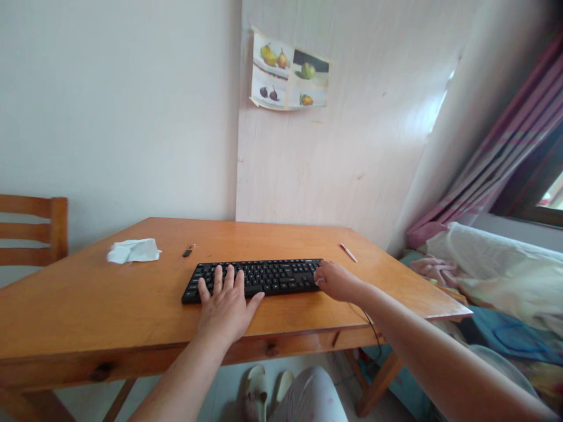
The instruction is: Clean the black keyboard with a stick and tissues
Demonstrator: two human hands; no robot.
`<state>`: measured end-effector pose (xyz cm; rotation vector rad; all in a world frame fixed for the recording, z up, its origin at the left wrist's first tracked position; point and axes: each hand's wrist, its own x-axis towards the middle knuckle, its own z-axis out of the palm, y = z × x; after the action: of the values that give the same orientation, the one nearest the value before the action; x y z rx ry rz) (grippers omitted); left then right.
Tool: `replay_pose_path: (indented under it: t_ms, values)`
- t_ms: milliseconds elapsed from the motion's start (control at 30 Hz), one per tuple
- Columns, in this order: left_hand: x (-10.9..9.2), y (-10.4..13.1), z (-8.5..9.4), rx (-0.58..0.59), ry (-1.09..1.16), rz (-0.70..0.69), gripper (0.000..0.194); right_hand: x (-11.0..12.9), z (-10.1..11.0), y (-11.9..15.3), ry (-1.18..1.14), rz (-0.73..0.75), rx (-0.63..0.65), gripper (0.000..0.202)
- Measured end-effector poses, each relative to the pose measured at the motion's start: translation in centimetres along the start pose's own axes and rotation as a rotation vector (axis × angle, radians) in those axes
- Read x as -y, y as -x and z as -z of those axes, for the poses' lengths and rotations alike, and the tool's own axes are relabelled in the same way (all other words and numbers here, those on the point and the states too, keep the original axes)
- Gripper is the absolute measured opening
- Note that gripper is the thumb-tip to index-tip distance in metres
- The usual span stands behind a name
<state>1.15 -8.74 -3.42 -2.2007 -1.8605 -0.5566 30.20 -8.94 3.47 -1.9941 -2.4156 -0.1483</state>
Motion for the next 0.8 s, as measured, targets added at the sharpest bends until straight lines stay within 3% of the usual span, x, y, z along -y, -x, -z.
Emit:
replay_pose_path:
  t_ms: [367, 467, 633, 800]
  values:
    - [0.3, -0.1, -0.6, -0.042, 0.018, -0.010, 0.082, -0.1, -0.8, 2.2, -0.196, 0.034, -0.096, 0.020]
    - [0.4, 0.0, -0.6, -0.076, 0.021, -0.027, 0.081, -0.5, -1.5, 2.4, -0.550, 0.007, -0.118, 0.013]
    - [0.5, 0.4, -0.3, -0.192, 0.047, -0.111, 0.072, 0.6, -2.3, 3.2, -1.427, -0.129, -0.040, 0.027]
    - [0.6, 0.7, 0.5, -0.336, 0.131, -0.228, 0.054, 3.4, -2.5, 3.4, -1.799, -0.102, -0.065, 0.028]
